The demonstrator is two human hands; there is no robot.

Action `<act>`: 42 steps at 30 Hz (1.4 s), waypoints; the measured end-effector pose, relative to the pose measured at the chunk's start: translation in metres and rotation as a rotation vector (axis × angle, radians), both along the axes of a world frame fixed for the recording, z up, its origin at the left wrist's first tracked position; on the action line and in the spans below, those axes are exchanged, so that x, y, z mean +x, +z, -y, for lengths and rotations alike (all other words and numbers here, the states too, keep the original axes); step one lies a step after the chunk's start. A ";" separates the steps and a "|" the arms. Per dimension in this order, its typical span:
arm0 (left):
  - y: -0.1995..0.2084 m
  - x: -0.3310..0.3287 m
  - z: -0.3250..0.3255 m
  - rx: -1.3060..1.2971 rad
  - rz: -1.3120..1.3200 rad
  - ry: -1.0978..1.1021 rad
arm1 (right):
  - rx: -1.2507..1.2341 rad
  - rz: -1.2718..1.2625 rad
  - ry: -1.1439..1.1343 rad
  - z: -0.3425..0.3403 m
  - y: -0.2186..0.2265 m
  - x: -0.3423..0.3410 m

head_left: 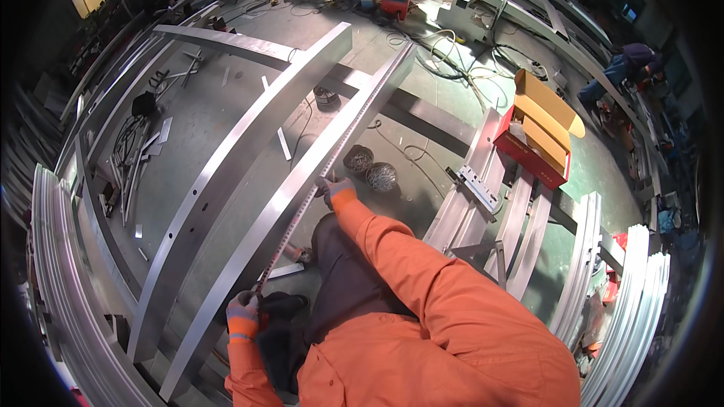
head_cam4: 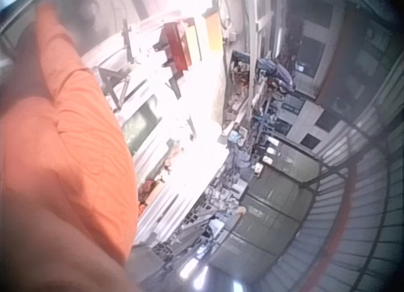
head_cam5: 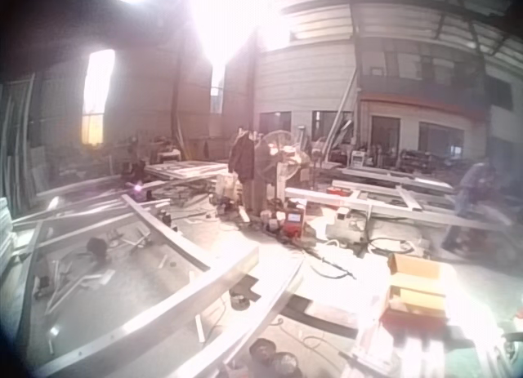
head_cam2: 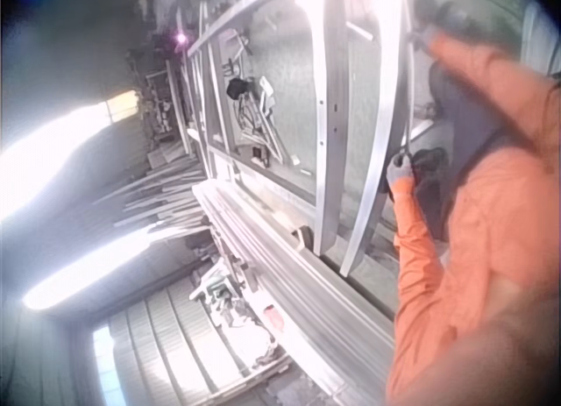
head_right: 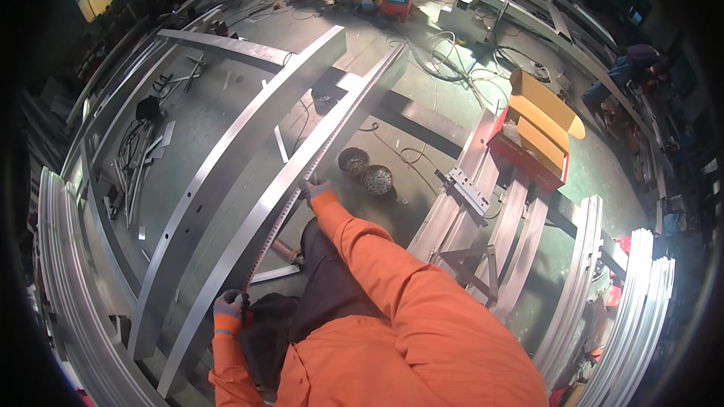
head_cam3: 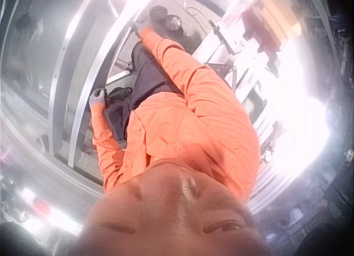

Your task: The person drills multiple holes into a curved metal bar using a cordless drill while seated on the floor. They then use a square tool to measure and mark the bar, and finally measure the bar with a tape measure.

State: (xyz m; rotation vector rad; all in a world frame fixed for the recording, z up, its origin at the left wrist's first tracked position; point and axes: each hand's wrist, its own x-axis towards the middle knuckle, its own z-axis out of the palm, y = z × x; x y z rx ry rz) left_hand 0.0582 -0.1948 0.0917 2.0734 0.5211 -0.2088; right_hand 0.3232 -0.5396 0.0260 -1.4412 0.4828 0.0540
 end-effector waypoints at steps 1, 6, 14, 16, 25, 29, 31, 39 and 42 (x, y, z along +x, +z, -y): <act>-0.004 0.009 0.007 -0.012 0.013 -0.024 | -0.003 0.056 -0.033 0.013 -0.014 0.007; -0.016 0.011 0.000 -0.030 0.014 -0.015 | -0.070 0.037 -0.017 0.015 -0.012 0.006; -0.016 0.002 -0.010 -0.060 -0.005 0.031 | 0.108 0.039 -0.012 0.003 0.017 -0.009; -0.018 0.006 -0.007 -0.060 -0.001 0.022 | 0.147 0.048 -0.027 0.008 0.006 -0.004; -0.004 0.003 -0.006 -0.057 -0.022 0.042 | 0.061 0.044 0.007 -0.002 -0.026 0.005; 0.004 0.015 0.014 -0.131 -0.027 0.043 | -0.033 0.088 -0.054 0.018 -0.062 0.021; 0.002 0.009 0.004 -0.096 -0.024 0.051 | -0.030 0.074 -0.033 0.005 -0.062 0.020; -0.007 0.008 -0.003 -0.043 -0.022 0.028 | -0.073 0.040 -0.045 0.006 -0.083 0.027; -0.006 0.006 -0.006 -0.016 -0.031 0.025 | -0.032 0.053 -0.040 0.000 -0.078 0.022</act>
